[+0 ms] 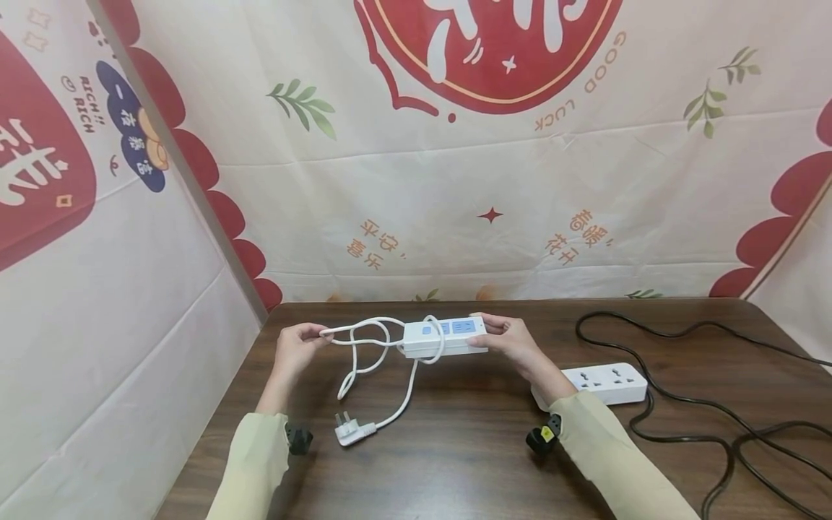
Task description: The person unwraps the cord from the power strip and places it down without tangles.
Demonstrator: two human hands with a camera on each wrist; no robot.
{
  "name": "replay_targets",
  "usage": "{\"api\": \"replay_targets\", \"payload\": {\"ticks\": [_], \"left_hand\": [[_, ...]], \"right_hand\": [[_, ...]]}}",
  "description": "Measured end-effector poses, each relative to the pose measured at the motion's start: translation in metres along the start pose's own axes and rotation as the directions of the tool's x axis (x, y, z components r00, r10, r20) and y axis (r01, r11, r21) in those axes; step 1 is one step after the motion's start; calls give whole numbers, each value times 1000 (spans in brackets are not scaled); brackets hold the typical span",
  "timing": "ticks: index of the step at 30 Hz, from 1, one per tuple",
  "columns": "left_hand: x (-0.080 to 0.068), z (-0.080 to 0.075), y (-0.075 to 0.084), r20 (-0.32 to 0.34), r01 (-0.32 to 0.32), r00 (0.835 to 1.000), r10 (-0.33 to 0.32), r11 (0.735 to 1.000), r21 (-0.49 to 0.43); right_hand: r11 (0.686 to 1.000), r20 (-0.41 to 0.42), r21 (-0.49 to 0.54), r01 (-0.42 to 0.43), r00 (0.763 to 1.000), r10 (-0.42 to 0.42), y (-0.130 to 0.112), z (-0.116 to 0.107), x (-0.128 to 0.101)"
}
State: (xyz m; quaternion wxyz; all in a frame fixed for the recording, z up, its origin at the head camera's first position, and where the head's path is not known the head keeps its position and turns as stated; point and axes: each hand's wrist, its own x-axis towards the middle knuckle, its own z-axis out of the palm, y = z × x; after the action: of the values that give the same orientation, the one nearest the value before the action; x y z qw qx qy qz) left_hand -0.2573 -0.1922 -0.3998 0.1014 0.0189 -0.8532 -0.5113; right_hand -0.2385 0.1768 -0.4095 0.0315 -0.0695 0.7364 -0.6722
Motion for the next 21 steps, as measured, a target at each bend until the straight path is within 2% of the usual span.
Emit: {"api": "replay_targets", "payload": {"ticks": [6, 11, 21], "left_hand": [[0, -7, -4, -9, -5, 1000, 5, 1000, 11], [-1, -18, -9, -42, 20, 999, -20, 1000, -7], [-4, -41, -14, -38, 64, 997, -63, 998, 11]], "right_hand": [[1000, -2, 3, 9, 1000, -9, -2, -2, -1], [1000, -12, -3, 11, 1000, -11, 2, -8, -1], [998, -93, -22, -60, 994, 58, 1, -16, -1]]}}
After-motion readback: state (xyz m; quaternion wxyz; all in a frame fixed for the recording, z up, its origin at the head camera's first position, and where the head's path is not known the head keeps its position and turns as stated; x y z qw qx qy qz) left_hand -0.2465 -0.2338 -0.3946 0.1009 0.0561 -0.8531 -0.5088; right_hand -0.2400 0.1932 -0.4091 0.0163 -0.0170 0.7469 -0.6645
